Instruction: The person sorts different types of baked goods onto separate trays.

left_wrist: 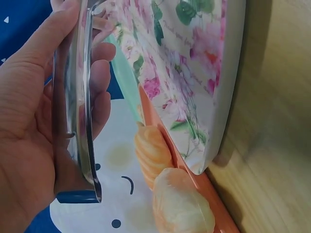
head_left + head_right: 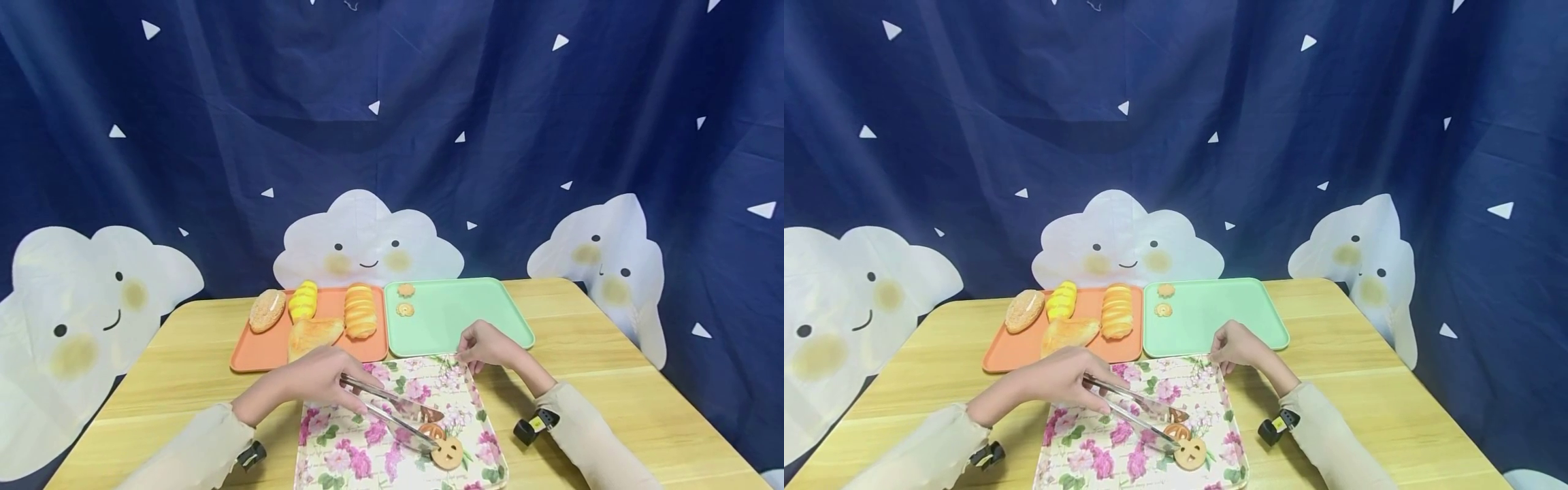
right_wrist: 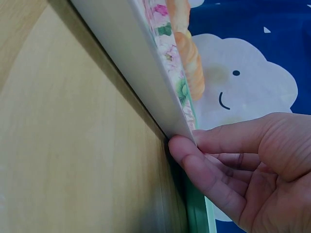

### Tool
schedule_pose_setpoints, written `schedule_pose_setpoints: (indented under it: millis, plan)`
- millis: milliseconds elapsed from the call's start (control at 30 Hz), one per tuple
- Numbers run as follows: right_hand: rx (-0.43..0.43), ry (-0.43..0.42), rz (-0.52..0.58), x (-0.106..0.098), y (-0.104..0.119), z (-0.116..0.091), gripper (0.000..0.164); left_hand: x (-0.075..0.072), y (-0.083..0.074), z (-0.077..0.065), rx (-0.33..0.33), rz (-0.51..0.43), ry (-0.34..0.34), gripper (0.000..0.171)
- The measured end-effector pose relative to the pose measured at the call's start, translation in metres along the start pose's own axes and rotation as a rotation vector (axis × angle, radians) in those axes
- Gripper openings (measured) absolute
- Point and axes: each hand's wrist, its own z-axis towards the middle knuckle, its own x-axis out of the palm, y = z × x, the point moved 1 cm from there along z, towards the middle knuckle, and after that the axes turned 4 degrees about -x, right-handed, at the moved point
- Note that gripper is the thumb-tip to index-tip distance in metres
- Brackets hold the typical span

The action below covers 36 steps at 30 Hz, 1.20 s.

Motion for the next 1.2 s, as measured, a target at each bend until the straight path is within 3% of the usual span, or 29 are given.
schedule_pose_setpoints:
  millis: [200,433,567,833,1200]
  plan:
    - [-0.008,-0.002,0.001,0.0,0.0,0.0,0.012,-0.002,0.003,-0.001,-0.007,0.006,-0.007,0.036]
    - [-0.011,-0.007,0.002,0.0,0.0,0.0,0.013,-0.005,0.011,-0.005,-0.069,0.011,-0.037,0.04]
    - [-0.007,-0.008,0.002,0.0,0.0,0.0,0.013,-0.001,0.012,-0.003,-0.036,-0.007,-0.036,0.047]
    - [-0.011,0.004,0.006,0.001,0.0,0.0,0.013,0.004,0.008,0.005,0.003,-0.002,-0.028,0.041]
    - [-0.013,-0.003,0.014,0.0,0.004,-0.002,0.013,0.003,0.005,0.004,-0.045,0.046,-0.066,0.041]
